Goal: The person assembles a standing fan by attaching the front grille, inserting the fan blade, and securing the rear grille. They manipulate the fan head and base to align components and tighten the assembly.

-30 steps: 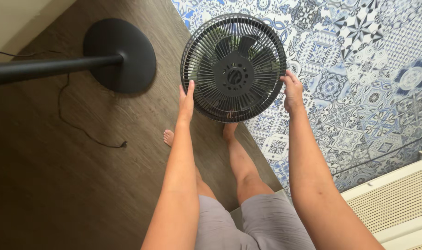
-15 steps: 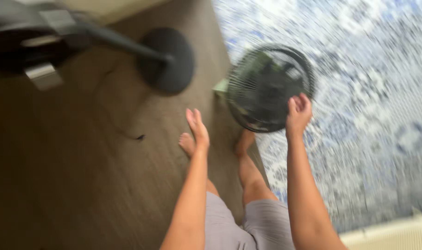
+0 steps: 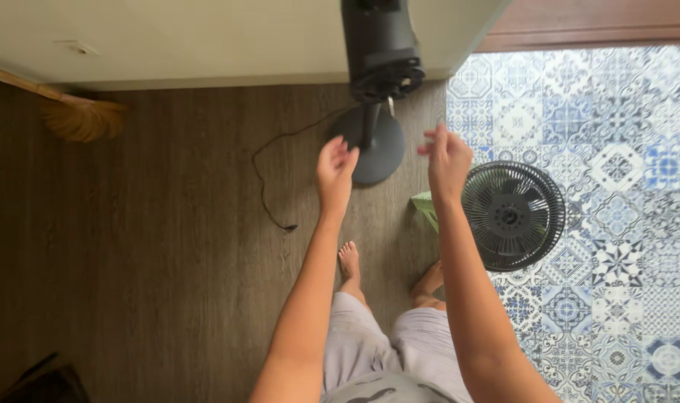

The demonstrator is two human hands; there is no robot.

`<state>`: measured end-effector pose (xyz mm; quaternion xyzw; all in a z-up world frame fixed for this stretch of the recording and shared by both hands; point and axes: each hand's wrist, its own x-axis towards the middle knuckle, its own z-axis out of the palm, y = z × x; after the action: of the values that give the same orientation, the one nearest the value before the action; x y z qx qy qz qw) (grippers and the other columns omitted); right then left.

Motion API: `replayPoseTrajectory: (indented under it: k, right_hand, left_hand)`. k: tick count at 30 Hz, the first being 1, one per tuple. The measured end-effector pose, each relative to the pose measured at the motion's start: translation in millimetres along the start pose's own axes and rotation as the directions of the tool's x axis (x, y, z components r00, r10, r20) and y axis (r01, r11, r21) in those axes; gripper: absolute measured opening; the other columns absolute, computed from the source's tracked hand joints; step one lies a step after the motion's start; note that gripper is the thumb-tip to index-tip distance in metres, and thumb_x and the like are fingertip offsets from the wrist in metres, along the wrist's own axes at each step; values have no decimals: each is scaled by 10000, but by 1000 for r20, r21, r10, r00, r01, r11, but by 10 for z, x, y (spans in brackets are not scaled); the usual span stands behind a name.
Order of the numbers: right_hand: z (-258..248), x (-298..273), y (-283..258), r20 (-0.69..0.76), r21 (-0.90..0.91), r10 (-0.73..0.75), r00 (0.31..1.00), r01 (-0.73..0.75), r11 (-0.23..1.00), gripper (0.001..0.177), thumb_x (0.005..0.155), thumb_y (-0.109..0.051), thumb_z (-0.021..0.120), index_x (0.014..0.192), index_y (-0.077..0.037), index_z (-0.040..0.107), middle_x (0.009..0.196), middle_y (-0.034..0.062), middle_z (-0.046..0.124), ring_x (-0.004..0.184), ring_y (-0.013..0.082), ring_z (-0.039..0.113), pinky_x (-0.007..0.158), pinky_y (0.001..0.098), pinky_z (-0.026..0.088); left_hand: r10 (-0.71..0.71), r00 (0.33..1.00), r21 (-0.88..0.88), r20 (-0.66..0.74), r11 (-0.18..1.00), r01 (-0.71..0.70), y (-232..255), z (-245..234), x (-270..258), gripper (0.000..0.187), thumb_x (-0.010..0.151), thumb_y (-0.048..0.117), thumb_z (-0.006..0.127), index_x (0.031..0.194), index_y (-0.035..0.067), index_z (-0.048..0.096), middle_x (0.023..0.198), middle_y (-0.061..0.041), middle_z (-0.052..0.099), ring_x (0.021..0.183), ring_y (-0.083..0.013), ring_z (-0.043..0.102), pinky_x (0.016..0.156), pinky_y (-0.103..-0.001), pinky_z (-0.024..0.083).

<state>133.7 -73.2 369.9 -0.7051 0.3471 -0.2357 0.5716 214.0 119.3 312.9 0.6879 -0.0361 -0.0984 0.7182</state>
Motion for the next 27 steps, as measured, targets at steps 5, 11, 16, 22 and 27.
replayPoseTrajectory:
  k: [5, 11, 16, 22, 27]
  right_hand:
    - [478, 490, -265, 234, 30, 305, 923, -320, 947, 525, 924, -524, 631, 1177, -70, 708, 1079, 35, 752, 1000, 176, 674, 844, 365, 506]
    - [606, 633, -413, 272, 49, 397, 876, -425, 904, 529, 906, -528, 653, 1138, -58, 727, 1032, 15, 749, 945, 131, 592, 825, 346, 452]
    - [582, 605, -470, 240, -21, 363, 900, -369, 929, 477, 909, -496, 705, 1012, -36, 778, 963, 11, 715, 896, 104, 586, 767, 324, 422]
    - [657, 602, -492, 120, -127, 346, 930, -331, 935, 465, 907, -479, 718, 997, -29, 795, 930, 53, 728, 846, 137, 550, 733, 342, 394]
    - [685, 538, -399, 197, 115, 371, 907, -398, 910, 466, 958, -473, 644, 1073, -26, 708, 1006, 58, 719, 986, 162, 608, 832, 367, 484]
  left_hand:
    - [-161, 987, -45, 27, 986, 162, 521, 291, 875, 845, 860, 548, 795, 1356, -84, 534, 1295, -157, 656, 1199, -201, 607, 1040, -330, 463]
    - [-247, 893, -173, 375, 928, 329, 668, 444, 1193, 770, 774, 642, 767, 1205, 3, 752, 1152, -86, 760, 1114, -163, 639, 1016, -274, 424]
    - [-223, 902, -184, 369, 934, 306, 657, 401, 1111, 688, 781, 570, 803, 1187, 16, 765, 1103, -71, 780, 1044, -138, 673, 951, -269, 482]
    - [-206, 900, -240, 384, 919, 312, 741, 378, 1093, 627, 801, 513, 820, 1185, 20, 772, 1102, -63, 774, 1030, -126, 656, 930, -276, 492]
    - [-222, 871, -262, 438, 895, 360, 747, 335, 1109, 618, 796, 488, 829, 1196, 22, 764, 1126, -69, 769, 1077, -138, 659, 972, -284, 475]
